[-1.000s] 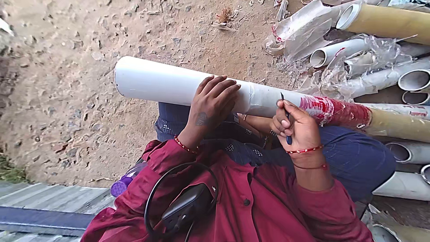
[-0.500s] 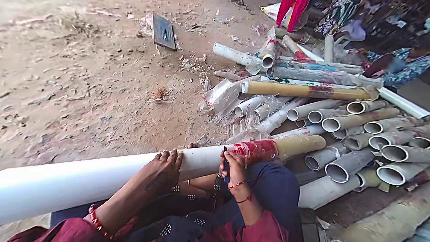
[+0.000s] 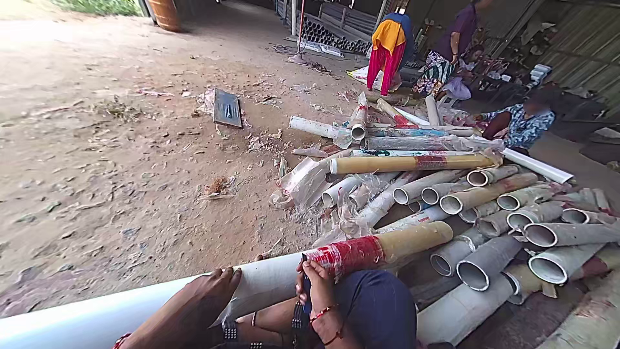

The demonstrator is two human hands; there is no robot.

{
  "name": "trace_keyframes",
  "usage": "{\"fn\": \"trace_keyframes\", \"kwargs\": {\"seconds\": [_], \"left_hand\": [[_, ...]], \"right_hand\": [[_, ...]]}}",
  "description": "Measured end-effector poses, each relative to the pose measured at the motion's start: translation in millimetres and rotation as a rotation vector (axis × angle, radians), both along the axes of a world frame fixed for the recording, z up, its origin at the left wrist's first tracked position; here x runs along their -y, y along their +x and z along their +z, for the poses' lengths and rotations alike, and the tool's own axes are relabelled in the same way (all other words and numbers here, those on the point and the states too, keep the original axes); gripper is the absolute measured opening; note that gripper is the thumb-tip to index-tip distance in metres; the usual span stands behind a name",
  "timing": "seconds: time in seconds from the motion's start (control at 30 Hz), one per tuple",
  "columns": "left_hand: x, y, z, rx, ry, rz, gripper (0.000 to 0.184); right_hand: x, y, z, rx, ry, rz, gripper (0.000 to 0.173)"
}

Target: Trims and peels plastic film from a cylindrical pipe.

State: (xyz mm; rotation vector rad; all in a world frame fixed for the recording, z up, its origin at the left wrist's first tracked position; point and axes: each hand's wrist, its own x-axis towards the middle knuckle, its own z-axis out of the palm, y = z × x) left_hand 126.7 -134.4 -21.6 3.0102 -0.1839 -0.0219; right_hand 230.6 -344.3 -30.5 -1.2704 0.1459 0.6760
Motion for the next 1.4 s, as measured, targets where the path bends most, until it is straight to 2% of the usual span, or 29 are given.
{"fn": "trace_keyframes", "kwargs": {"seconds": [0.07,0.1,0.13,0.2,0.33,0.43,0.53,0.63,0.73,0.9,1.07,1.17,1.3,1.4], "left_hand": [[12.8,-0.7,12.7,-0.227,-0.009,0.094,0.046],[17.1,-2.0,12.8,-0.265,-0.006,0.121,0.057],[20.6,-4.0,8.5,-0.238,0.020,0.132,0.062],[26.5,-6.0,3.7,-0.222,0.090,0.144,0.062],[26.2,8.9,24.4,-0.486,0.062,0.177,0.062],[12.2,10.1,14.8,-0.317,-0.052,0.110,0.055],[6.3,11.4,12.6,-0.305,-0.100,0.041,0.056],[9.5,22.1,28.2,-0.509,0.017,0.012,0.061],[26.1,32.4,39.4,-0.666,0.096,0.085,0.060],[47.8,29.5,30.8,-0.699,0.277,0.135,0.050],[47.1,38.9,47.1,-0.766,0.313,0.054,0.048],[24.0,37.3,43.6,-0.697,0.207,-0.067,0.046],[-32.9,23.6,23.0,-0.381,-0.155,-0.173,0.048],[-38.4,13.5,14.9,-0.274,-0.244,-0.130,0.047]], "right_hand": [[-0.6,1.4,-0.4,-0.006,-0.003,-0.002,0.031],[-1.2,1.2,-1.3,-0.007,-0.004,-0.004,0.031],[-1.6,1.0,-2.1,-0.004,-0.004,-0.001,0.032],[-2.7,-0.4,-3.5,-0.005,-0.014,0.019,0.032],[-4.5,-2.8,-5.0,-0.010,-0.037,0.031,0.032],[-4.6,-2.7,-3.4,-0.014,-0.036,0.026,0.031],[-4.6,-2.6,-2.2,-0.012,-0.044,0.027,0.031],[-3.5,-2.0,-4.0,-0.014,-0.036,0.026,0.031],[-3.1,-1.2,-3.8,-0.020,-0.035,0.022,0.031],[-2.3,-1.3,-3.6,-0.007,-0.019,0.036,0.031],[2.1,0.1,-2.4,0.039,-0.028,0.036,0.031],[0.5,-5.5,-3.2,0.066,-0.054,0.048,0.031],[-3.6,-9.2,-9.6,0.100,-0.079,0.107,0.031],[-7.4,-11.5,-15.5,0.109,-0.087,0.166,0.031]]}}
